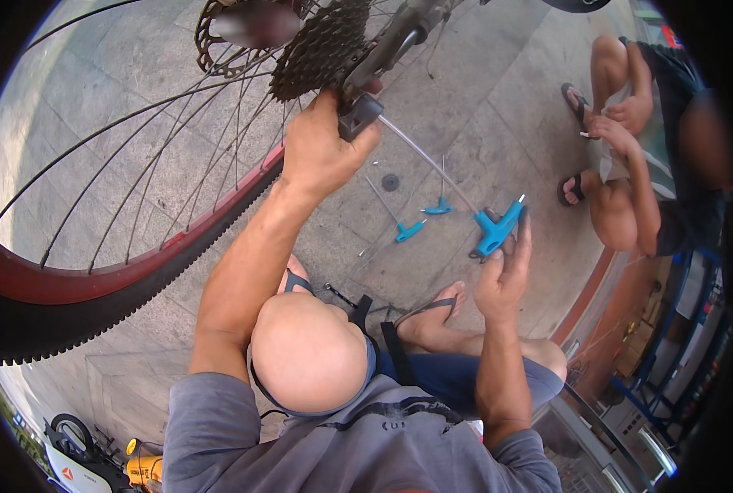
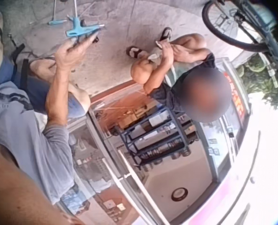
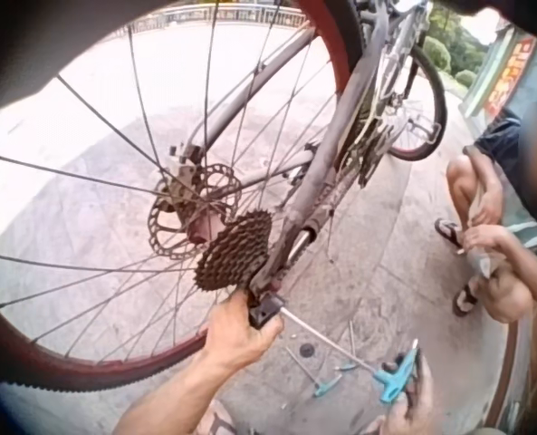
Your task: The person is repairing a bicycle's rear derailleur. They use a blue T-handle hex wrench to tighten screws and adjust the derailleur mechanism while seated on the ground.
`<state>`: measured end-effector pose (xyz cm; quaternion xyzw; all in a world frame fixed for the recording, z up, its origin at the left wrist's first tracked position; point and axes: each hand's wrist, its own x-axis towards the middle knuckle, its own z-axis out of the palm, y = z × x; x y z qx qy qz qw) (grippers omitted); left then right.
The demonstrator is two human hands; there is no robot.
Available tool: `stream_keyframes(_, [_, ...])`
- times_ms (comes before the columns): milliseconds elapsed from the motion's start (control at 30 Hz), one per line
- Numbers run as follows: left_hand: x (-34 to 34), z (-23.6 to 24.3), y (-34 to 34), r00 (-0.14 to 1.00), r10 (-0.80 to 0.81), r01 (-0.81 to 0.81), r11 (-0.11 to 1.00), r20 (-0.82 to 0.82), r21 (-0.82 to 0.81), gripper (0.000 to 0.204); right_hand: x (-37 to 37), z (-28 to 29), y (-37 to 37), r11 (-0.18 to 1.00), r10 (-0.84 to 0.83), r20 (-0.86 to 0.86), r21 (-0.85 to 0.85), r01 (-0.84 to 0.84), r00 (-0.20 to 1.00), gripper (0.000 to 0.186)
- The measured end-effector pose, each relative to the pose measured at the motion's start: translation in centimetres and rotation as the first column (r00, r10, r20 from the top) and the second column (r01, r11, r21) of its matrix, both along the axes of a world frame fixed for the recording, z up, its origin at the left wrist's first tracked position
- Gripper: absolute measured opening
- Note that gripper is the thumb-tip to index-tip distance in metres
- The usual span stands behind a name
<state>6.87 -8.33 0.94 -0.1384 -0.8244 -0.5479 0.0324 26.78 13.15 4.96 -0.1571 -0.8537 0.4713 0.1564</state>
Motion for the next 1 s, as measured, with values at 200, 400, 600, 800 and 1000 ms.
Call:
stream_keyframes(200, [0.1,-0.3,-0.2,1.000,0.015,-0.016,0.999,-0.018,-0.034,0.037,-0.8,0.8,1.8,0.626,0.124,-0.054,0.779,-0.036,0.991,0.076])
stream_keyframes(400, [0.1,-0.2,-0.2,1.000,-0.009,0.009,1.000,-0.014,-0.006,0.036,-1.3,1.3,2.7,0.703,0.320,-0.021,0.675,-0.223,0.947,0.051])
stream_keyframes(600, [0.1,-1.0,-0.4,1.000,-0.003,0.003,1.000,0.001,-0.003,0.038,-1.7,2.7,2.9,0.916,0.158,0.181,-0.395,-0.075,0.971,0.048])
stream_keyframes(800, [0.0,-0.9,-0.3,1.000,-0.008,0.008,1.000,-0.024,0.000,0.038,-1.6,1.3,2.9,0.947,0.272,0.021,0.171,-0.272,0.962,0.029])
stream_keyframes(1000, [0.0,-0.7,-0.3,0.998,-0.012,0.013,1.000,-0.060,0.008,0.038,-1.9,0.1,3.5,0.910,0.303,0.072,-0.319,-0.266,0.950,0.049])
